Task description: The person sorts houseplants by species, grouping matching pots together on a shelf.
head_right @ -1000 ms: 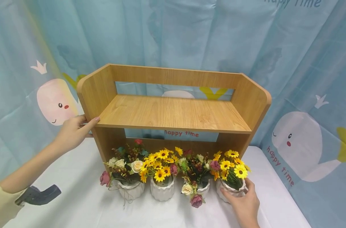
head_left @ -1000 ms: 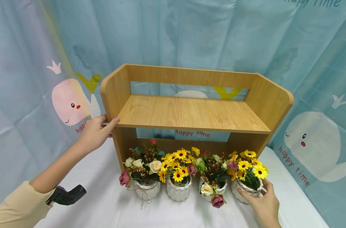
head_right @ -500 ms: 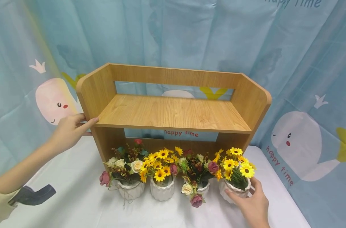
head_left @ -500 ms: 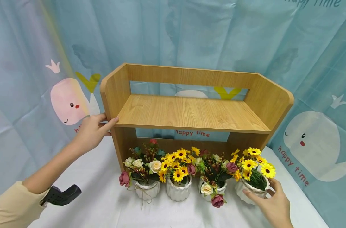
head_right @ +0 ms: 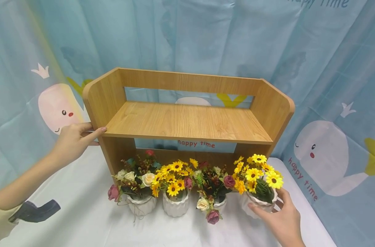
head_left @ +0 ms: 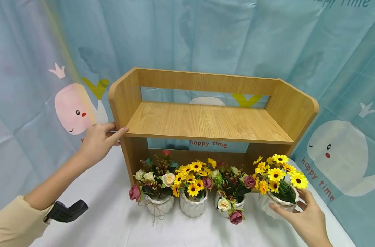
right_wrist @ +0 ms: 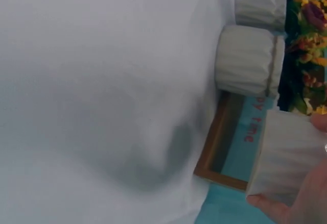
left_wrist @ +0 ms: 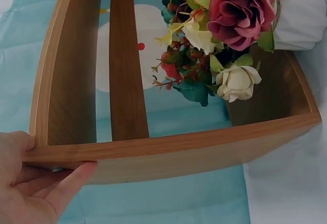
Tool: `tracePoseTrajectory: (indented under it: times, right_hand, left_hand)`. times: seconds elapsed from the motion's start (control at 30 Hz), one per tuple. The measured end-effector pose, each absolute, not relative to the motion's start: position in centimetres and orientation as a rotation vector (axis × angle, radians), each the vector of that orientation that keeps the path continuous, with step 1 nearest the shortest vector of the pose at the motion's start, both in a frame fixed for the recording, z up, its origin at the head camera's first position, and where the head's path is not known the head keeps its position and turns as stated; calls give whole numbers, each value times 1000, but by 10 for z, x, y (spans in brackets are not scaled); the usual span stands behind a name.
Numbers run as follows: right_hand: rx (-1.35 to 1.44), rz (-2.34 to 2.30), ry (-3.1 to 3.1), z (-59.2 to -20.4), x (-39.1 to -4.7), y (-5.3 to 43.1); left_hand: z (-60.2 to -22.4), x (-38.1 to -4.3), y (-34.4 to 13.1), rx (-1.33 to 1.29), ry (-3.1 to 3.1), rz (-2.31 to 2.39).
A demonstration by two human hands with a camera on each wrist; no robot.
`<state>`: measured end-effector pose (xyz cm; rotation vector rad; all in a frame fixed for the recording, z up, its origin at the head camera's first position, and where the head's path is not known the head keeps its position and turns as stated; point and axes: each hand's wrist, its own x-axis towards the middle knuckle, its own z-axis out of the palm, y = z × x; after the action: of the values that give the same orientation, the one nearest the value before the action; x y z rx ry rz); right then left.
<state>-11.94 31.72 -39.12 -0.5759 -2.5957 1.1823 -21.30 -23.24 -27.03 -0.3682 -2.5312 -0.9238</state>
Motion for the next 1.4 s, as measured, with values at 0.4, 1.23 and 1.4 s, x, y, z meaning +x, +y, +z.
tracePoseTrajectory:
  times: [0.4, 1.23, 1.4]
  right_hand:
    - [-466, 1178, -2652, -370, -116, 324]
    - [-110, 1162, -2625, -323, -112, 320]
    - [-110, 1205, -2671, -309, -113, 320]
  left_hand:
    - [-269, -217, -234, -377, -2548, -1026]
    - [-263, -216, -236, -268, -2598, -1264]
    - [-263, -216, -237, -269, -2594, -1270]
